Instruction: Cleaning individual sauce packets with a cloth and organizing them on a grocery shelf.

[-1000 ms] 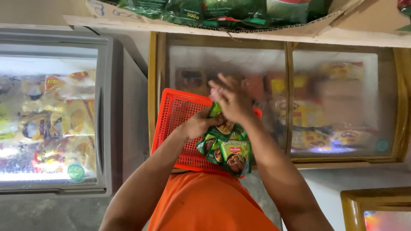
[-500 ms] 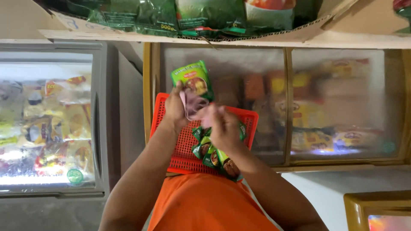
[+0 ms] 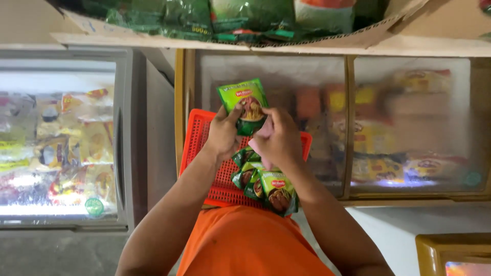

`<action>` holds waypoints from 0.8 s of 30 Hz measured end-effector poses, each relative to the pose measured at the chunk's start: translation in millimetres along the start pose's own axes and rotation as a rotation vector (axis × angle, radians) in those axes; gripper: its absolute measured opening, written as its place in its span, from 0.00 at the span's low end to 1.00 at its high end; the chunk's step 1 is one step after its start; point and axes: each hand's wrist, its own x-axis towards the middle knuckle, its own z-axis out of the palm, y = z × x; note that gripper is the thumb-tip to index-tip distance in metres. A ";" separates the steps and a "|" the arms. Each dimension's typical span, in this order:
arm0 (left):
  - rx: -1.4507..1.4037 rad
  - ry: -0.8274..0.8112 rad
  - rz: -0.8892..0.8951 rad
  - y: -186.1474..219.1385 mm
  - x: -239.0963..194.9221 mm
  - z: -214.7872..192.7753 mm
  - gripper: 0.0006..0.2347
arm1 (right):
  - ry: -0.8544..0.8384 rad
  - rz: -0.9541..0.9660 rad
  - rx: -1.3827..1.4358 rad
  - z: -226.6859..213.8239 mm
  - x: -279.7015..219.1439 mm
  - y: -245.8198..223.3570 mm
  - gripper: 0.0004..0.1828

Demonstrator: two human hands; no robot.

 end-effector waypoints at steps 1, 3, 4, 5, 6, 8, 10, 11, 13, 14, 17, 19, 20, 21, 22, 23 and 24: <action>0.002 -0.008 0.002 -2.8 3.2 -1.4 0.09 | 0.008 -0.002 -0.001 -5.8 2.6 -7.0 0.26; 0.056 -0.005 0.023 -11.3 4.0 -7.1 0.11 | 0.217 -0.433 -0.099 -16.4 2.4 -21.3 0.25; 0.054 -0.001 0.020 -10.3 1.3 -4.7 0.11 | 0.212 -0.430 -0.098 -11.5 -1.4 -11.6 0.25; 0.110 -0.061 0.063 -6.7 0.8 -2.8 0.12 | 0.191 -0.392 -0.142 -5.1 -2.8 -2.5 0.21; 0.166 -0.122 0.106 -3.0 0.2 -0.7 0.13 | 0.170 -0.355 -0.186 1.3 -4.0 6.5 0.18; 0.195 -0.079 -0.010 13.1 -12.8 18.3 0.15 | 0.098 0.041 0.130 10.0 -9.4 13.6 0.11; 0.229 -0.039 -0.106 17.9 -7.5 22.2 0.17 | 0.016 0.416 0.449 23.4 -5.9 33.6 0.05; 0.218 0.085 -0.065 10.2 -2.1 15.6 0.18 | 0.123 0.268 0.555 30.4 -8.3 49.4 0.03; 0.204 0.213 -0.030 9.6 -2.9 18.6 0.21 | 0.227 0.123 0.655 39.8 -16.2 62.2 0.05; 0.163 0.188 -0.272 17.2 -8.9 28.7 0.24 | 0.161 0.134 0.762 41.6 -21.3 58.9 0.04; -0.012 0.092 -0.453 25.6 -1.3 36.6 0.22 | 0.095 -0.014 0.735 22.0 -4.9 25.3 0.16; -0.162 0.059 -0.430 3.1 8.6 9.5 0.18 | 0.067 -0.123 0.594 11.1 -9.4 14.9 0.23; -0.170 -0.077 -0.339 -13.6 19.5 -13.2 0.17 | 0.109 -0.056 0.678 11.6 -13.2 19.4 0.27; -0.172 -0.224 -0.221 -22.2 42.0 -32.4 0.17 | 0.158 -0.017 0.764 13.2 -3.5 24.2 0.32; -0.168 -0.236 -0.209 -12.6 40.2 -20.1 0.17 | 0.163 -0.034 0.764 11.7 3.5 33.5 0.32; -0.079 -0.110 -0.144 -6.5 29.8 -12.1 0.14 | 0.078 -0.020 0.744 11.4 2.0 41.1 0.27; 0.009 0.015 -0.077 -1.0 19.7 -4.5 0.13 | -0.007 -0.007 0.723 11.6 0.3 49.3 0.22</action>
